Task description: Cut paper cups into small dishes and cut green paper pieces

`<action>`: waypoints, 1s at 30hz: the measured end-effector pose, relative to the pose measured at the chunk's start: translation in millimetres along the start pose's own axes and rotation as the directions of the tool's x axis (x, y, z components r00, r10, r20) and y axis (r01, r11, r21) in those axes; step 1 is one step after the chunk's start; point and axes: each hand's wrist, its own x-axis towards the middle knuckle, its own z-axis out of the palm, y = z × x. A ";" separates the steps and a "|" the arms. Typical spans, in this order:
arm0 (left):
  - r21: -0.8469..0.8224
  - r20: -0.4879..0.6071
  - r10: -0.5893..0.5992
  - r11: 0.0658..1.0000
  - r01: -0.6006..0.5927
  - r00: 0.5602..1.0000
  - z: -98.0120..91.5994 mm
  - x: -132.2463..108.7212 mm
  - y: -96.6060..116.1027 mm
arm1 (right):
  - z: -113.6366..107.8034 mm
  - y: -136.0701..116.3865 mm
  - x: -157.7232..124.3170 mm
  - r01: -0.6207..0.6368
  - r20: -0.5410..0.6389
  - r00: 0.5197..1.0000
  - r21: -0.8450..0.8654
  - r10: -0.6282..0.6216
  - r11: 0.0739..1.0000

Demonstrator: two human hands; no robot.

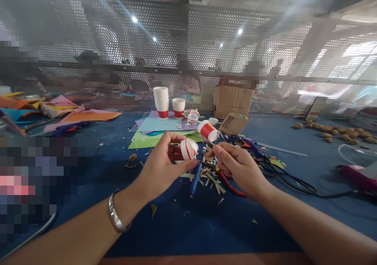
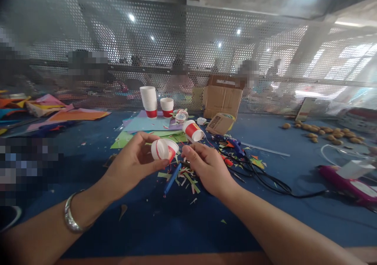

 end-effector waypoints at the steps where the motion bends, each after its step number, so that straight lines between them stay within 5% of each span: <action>1: 0.003 0.019 0.015 1.000 -0.015 1.000 0.3 -0.3 0.9 | 0.4 -0.1 0.5 0.001 -0.004 1.000 0.008 -0.001 1.000; 11: -0.357 0.230 -0.056 0.924 0.138 0.972 10.5 -3.0 6.4 | -0.4 -5.3 0.0 0.052 0.036 0.998 -0.157 -0.047 0.986; 30: -0.389 0.288 -0.072 0.903 0.185 0.955 8.6 -5.9 9.4 | -3.4 -13.3 -8.4 0.111 0.073 0.993 -0.315 -0.093 0.943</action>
